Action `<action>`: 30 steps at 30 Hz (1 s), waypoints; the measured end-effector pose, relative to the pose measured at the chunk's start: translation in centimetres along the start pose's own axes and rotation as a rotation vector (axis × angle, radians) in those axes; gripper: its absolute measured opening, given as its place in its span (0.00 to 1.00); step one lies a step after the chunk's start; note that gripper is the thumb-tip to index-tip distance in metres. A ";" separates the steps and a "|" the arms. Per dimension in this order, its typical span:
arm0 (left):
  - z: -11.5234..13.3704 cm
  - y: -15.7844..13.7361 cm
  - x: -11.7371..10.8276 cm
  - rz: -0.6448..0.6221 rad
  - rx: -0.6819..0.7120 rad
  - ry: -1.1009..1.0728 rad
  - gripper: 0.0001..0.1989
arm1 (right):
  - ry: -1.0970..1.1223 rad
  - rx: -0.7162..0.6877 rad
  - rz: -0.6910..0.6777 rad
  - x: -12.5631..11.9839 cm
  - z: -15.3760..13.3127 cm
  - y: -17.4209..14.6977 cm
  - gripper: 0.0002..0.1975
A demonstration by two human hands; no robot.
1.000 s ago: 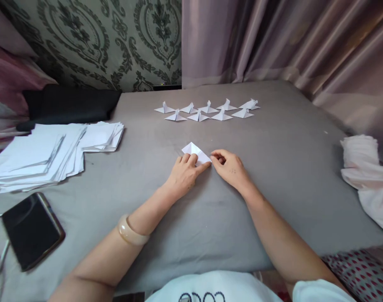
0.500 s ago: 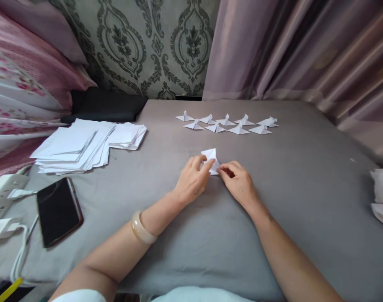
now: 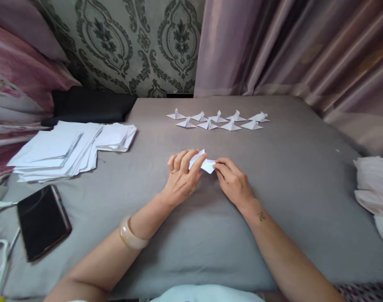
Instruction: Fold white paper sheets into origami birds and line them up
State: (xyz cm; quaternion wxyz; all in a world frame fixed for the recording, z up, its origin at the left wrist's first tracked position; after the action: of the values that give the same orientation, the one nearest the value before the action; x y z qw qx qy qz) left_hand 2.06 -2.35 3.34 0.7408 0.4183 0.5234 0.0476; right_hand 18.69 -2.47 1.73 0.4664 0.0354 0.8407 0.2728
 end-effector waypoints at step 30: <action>-0.7 0.0 3.0 -0.282 -0.276 -0.148 0.09 | -0.039 0.293 -0.174 0.8 1.2 0.6 0.06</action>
State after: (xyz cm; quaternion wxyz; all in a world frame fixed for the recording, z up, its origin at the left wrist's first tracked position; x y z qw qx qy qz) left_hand 2.88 -0.44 1.09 0.8268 0.2381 0.5093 -0.0162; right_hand 19.11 -1.20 0.91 0.4944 0.0354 0.8621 0.1053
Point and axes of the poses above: each hand's wrist, its own y-axis towards the middle knuckle, its own x-axis out of the palm, z = x × y, the point moved 4 cm from there along y, towards the middle knuckle, and after that the axes turned 5 degrees about z, right-handed, at the moved point
